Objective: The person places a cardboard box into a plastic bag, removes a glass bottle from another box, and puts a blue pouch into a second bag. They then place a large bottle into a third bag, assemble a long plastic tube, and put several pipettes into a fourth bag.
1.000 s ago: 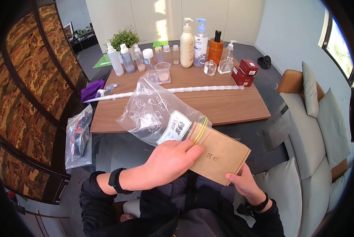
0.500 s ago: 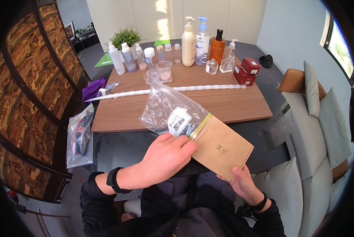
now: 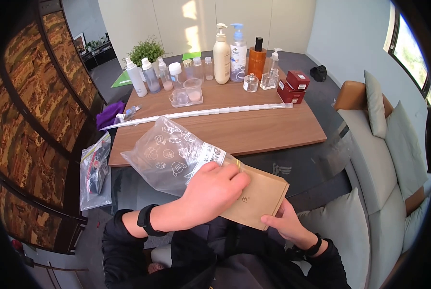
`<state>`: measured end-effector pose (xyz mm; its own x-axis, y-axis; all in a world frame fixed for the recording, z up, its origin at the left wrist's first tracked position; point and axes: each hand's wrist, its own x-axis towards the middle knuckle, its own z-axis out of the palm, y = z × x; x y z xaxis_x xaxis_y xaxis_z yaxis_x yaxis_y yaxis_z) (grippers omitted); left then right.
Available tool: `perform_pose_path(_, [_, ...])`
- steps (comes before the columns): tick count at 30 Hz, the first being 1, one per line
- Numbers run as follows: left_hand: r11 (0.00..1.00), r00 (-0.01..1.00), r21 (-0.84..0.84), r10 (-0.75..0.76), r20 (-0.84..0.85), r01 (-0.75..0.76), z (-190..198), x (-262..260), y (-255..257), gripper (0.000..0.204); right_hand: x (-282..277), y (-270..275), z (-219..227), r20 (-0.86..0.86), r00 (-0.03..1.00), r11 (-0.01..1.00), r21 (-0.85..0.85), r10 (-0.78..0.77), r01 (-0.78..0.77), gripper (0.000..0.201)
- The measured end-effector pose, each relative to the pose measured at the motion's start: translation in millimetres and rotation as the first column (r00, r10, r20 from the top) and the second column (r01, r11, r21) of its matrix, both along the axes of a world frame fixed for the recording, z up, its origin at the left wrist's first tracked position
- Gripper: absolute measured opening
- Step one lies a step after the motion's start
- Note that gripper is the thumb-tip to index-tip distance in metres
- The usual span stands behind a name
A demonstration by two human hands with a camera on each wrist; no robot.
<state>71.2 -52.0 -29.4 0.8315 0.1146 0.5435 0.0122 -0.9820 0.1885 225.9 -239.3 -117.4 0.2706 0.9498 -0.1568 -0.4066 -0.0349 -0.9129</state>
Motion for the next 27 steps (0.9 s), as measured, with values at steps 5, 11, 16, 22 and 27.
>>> perform_pose_path(5, [0.995, 0.999, 0.094, 0.042, -0.011, -0.041, 1.3, -1.8, -1.3, 0.018, -2.0, 7.1, 8.4, -0.213, 0.976, 0.999, -0.029, -0.042, 0.037, 0.060])
perform_pose_path(11, [0.997, 0.998, 0.049, 0.068, -0.006, -0.067, 3.6, -19.3, -4.1, 0.020, 4.4, 4.9, -2.9, -0.228, 0.967, 0.991, 0.031, -0.117, 0.128, 0.059])
perform_pose_path(16, [0.999, 1.000, 0.036, -0.018, 0.001, 0.018, -5.7, -24.0, -8.8, 0.025, 4.7, 8.3, 2.6, -0.313, 0.939, 0.987, 0.030, -0.144, 0.161, 0.061])
perform_pose_path(22, [0.998, 0.997, 0.019, -0.061, 0.037, 0.061, 0.9, -17.3, -6.6, 0.027, 0.6, 10.8, 4.0, -0.147, 0.980, 0.983, 0.110, -0.133, 0.150, 0.064])
perform_pose_path(27, [0.994, 0.993, 0.107, -0.024, 0.115, 0.012, -0.4, -11.8, -6.6, 0.025, 1.0, 12.6, 2.5, -0.177, 0.970, 0.976, 0.112, -0.164, 0.185, 0.063])
